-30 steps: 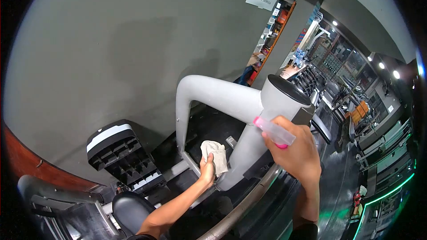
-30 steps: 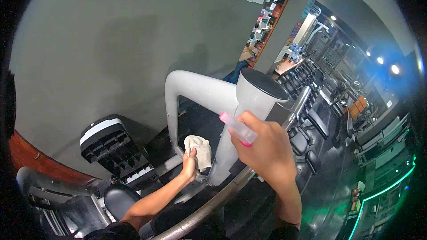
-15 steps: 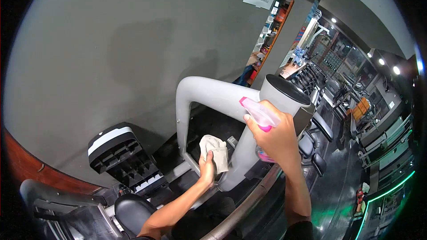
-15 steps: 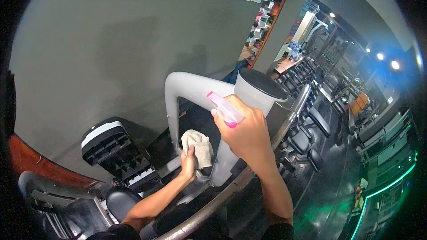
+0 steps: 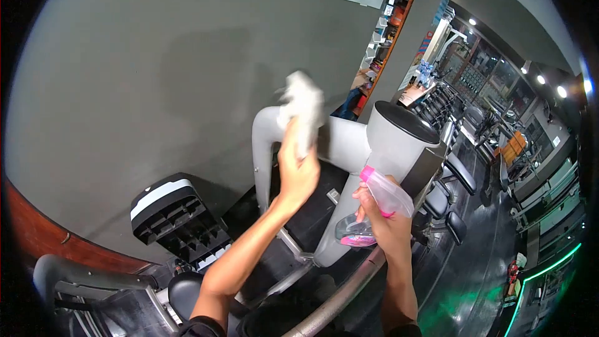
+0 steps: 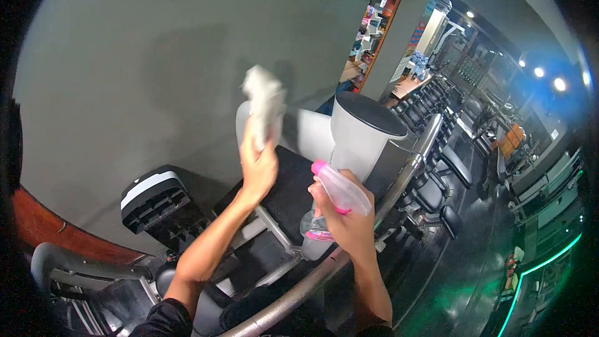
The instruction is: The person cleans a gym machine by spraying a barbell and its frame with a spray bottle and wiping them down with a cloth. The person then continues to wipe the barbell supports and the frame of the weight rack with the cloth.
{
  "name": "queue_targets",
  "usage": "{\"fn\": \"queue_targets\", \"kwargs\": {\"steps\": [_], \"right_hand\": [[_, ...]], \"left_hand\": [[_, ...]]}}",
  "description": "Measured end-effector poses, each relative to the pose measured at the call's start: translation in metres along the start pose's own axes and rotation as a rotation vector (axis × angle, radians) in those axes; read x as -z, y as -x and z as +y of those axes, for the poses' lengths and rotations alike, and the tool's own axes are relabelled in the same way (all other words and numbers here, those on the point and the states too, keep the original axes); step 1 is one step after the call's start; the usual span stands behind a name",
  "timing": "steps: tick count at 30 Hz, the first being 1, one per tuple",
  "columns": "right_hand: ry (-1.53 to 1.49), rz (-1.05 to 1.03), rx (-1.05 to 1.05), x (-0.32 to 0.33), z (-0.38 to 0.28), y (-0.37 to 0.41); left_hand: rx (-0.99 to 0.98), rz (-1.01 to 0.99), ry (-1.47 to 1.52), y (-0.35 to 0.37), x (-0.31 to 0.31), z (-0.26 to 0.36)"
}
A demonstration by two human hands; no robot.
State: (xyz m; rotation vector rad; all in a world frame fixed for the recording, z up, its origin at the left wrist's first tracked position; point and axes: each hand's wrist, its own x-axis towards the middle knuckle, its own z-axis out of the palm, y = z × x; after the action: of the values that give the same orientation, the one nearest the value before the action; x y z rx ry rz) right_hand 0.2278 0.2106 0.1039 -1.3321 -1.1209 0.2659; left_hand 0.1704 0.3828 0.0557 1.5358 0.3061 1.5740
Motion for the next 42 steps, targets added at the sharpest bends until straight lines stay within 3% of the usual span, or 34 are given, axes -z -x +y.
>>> {"fn": "queue_targets", "kwargs": {"steps": [2,3,5,8,12,15,22,31,34,36,38,40,42], "right_hand": [[0.104,-0.016,-0.007,0.004,0.001,-0.001],[0.099,-0.020,-0.007,0.004,0.002,0.000],[0.170,0.031,0.036,0.004,0.003,0.001],[0.176,0.002,0.036,0.004,-0.003,0.001],[0.124,-0.039,0.006,0.005,-0.001,0.002],[0.204,-0.027,0.130,0.006,0.005,0.001],[0.205,-0.041,0.072,0.004,-0.003,0.000],[0.201,-0.108,0.092,0.004,-0.006,-0.002],[0.221,-0.152,0.064,0.005,-0.007,-0.003],[0.227,-0.137,0.112,0.005,-0.004,-0.003],[0.222,-0.150,0.100,0.006,-0.006,-0.004],[0.211,-0.156,0.088,0.005,-0.008,-0.004],[0.232,-0.174,0.088,0.005,-0.010,-0.005]], "left_hand": [[-0.240,-0.200,-0.124,-0.019,-0.019,-0.002],[-0.241,-0.198,-0.130,-0.023,-0.019,0.001],[-0.221,-0.539,-0.193,-0.028,-0.021,0.011],[-0.402,-0.635,-0.402,-0.034,0.000,-0.007],[-0.402,-0.687,-0.570,-0.061,0.008,-0.007],[-0.402,-0.807,-0.762,-0.085,0.011,-0.019],[-0.457,-1.039,-1.054,-0.125,0.021,-0.055],[-0.576,-1.035,-1.321,-0.147,0.054,-0.122],[-0.458,-0.991,-1.445,-0.145,0.063,-0.137],[-0.505,-0.972,-1.399,-0.146,0.074,-0.154],[-0.275,-0.936,-1.466,-0.142,0.082,-0.162],[-0.231,-0.886,-1.528,-0.135,0.087,-0.171],[0.037,-0.745,-1.516,-0.126,0.089,-0.177]]}}
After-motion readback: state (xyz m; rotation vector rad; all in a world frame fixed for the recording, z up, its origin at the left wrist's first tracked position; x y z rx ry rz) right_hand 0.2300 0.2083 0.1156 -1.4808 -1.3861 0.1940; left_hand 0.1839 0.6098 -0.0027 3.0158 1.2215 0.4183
